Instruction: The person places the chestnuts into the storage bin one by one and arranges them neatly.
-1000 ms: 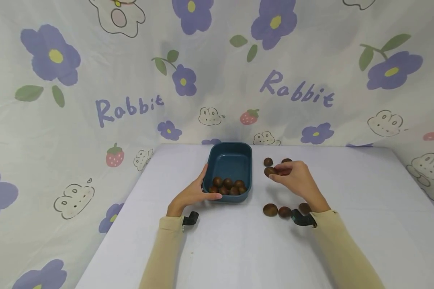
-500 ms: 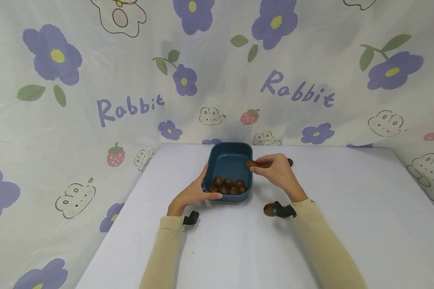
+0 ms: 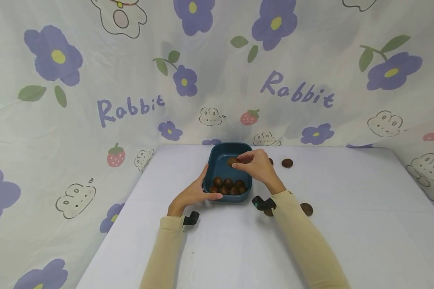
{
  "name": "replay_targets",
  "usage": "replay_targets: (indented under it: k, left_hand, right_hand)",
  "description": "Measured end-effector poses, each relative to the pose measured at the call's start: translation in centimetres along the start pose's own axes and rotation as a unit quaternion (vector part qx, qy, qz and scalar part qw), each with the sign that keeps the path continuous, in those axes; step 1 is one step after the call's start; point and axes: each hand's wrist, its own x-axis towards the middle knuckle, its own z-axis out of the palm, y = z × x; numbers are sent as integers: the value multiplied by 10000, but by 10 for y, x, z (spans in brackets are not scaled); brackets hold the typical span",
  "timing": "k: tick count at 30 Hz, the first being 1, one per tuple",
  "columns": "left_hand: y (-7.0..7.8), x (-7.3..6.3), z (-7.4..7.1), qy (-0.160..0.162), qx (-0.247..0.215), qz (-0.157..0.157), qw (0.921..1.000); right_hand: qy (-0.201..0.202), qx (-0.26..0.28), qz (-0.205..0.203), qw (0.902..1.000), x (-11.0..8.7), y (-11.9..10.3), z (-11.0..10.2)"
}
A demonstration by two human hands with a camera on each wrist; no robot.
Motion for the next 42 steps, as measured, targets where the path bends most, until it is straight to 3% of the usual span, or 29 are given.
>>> replay_targets:
  k: [21, 33, 42]
  left_hand:
    - [-3, 2, -1, -19, -47, 134, 9999]
    - [0, -1, -1, -35, -39, 95, 9999]
    - [0, -2, -2, -60, 29, 6, 10000]
  right_hand:
    - [-444, -148, -7, 9989, 42, -1, 38]
    - [-772, -837, 197, 9933, 63, 7, 50]
    - [-1059, -1158, 511, 9863, 69, 10, 60]
